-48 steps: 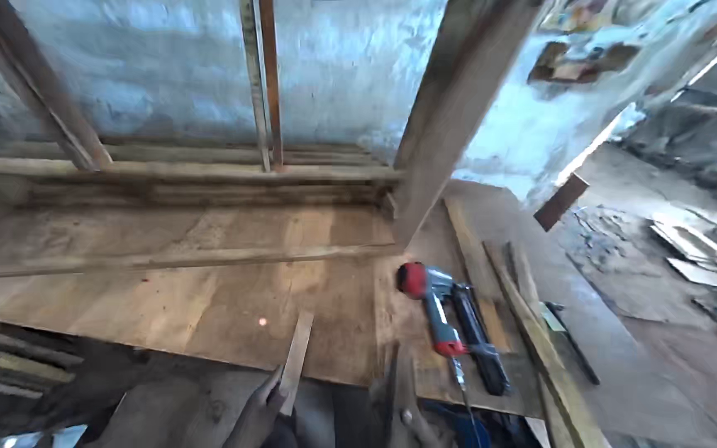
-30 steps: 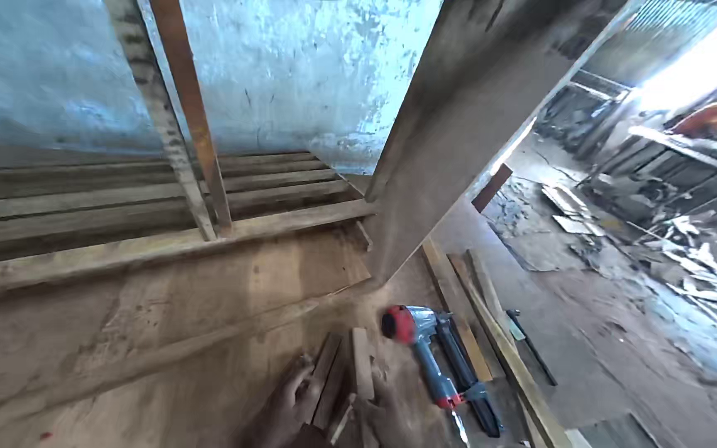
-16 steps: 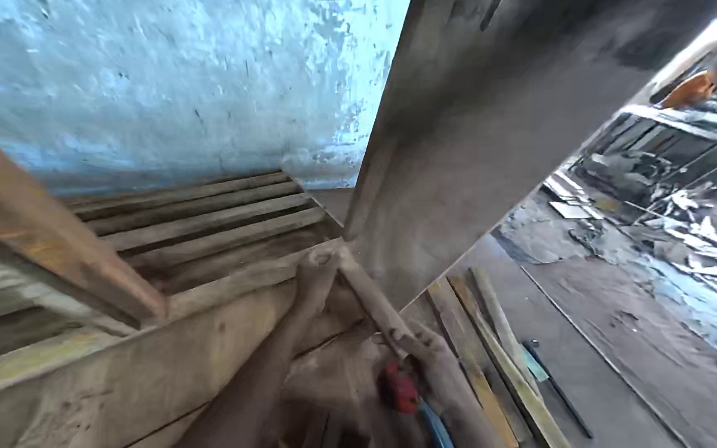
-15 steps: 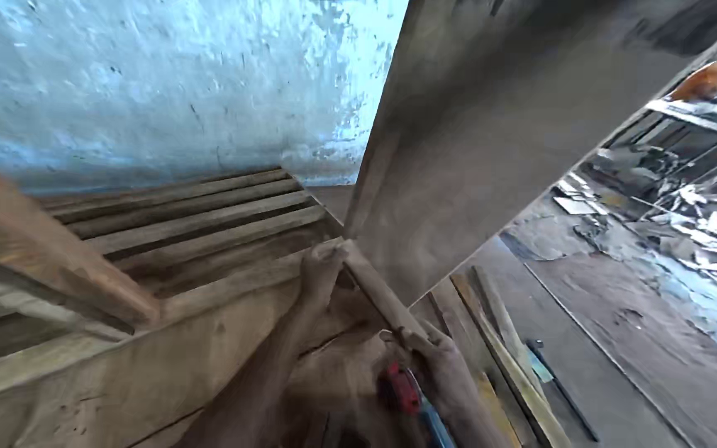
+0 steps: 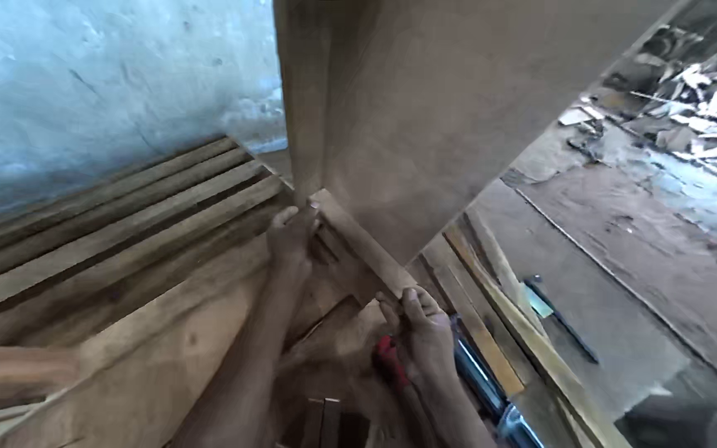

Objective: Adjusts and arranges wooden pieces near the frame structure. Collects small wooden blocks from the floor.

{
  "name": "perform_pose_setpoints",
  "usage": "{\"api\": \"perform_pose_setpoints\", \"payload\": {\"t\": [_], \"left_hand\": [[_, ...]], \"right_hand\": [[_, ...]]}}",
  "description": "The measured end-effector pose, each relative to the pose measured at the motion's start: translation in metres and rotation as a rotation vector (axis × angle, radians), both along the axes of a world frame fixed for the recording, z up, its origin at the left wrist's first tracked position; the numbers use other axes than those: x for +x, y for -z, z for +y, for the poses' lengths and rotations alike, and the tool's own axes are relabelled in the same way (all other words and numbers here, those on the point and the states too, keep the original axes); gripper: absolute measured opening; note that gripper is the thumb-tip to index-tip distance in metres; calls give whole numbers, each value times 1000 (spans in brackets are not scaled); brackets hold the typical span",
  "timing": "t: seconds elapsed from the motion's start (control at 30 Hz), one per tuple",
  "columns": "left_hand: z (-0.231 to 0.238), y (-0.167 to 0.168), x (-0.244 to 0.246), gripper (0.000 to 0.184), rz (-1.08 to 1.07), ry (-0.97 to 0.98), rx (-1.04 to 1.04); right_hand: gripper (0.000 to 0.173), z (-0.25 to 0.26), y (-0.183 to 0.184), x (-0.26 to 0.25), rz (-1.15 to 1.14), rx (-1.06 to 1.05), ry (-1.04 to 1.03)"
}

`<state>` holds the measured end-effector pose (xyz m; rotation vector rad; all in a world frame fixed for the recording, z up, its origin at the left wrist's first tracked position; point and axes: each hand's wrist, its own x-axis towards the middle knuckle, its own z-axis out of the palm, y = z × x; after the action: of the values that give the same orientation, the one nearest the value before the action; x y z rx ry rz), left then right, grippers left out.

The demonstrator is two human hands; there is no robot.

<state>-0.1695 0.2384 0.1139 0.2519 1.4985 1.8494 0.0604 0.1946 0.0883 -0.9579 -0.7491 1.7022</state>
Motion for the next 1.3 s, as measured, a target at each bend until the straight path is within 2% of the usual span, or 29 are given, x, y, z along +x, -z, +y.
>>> {"api": "perform_pose_setpoints", "payload": {"t": [0.1, 0.27, 0.4, 0.5, 0.67, 0.83, 0.9, 1.03, 1.23, 1.3], "left_hand": [[1, 0, -1, 64, 9, 2, -3], [-3, -2, 4, 55, 39, -40, 35], [-10, 6, -2, 56, 112, -20, 63], [-11, 7, -9, 50, 158, 50, 59], [-15, 12, -16, 45, 314, 138, 57], [-18, 5, -12, 39, 427, 108, -38], [-19, 5, -10, 39, 416, 95, -8], [-21, 1, -13, 38, 392, 63, 27], [-12, -3, -27, 40, 362, 106, 56], [-11, -3, -34, 40, 362, 135, 27]], "right_hand": [[15, -2, 1, 0, 9, -12, 7], [16, -3, -4, 4, 46, -30, -19], [14, -3, -4, 3, 36, 20, -33], [12, -3, -3, -1, 0, 108, -25], [27, -4, -6, 4, -216, 416, -60], [31, -5, -12, 5, -415, 649, 8], [34, -4, -12, 7, -477, 715, 11], [32, -7, -9, 1, -449, 774, -10], [26, -1, -5, -16, -528, 843, 47], [30, -1, -6, -19, -511, 823, 27]]}}
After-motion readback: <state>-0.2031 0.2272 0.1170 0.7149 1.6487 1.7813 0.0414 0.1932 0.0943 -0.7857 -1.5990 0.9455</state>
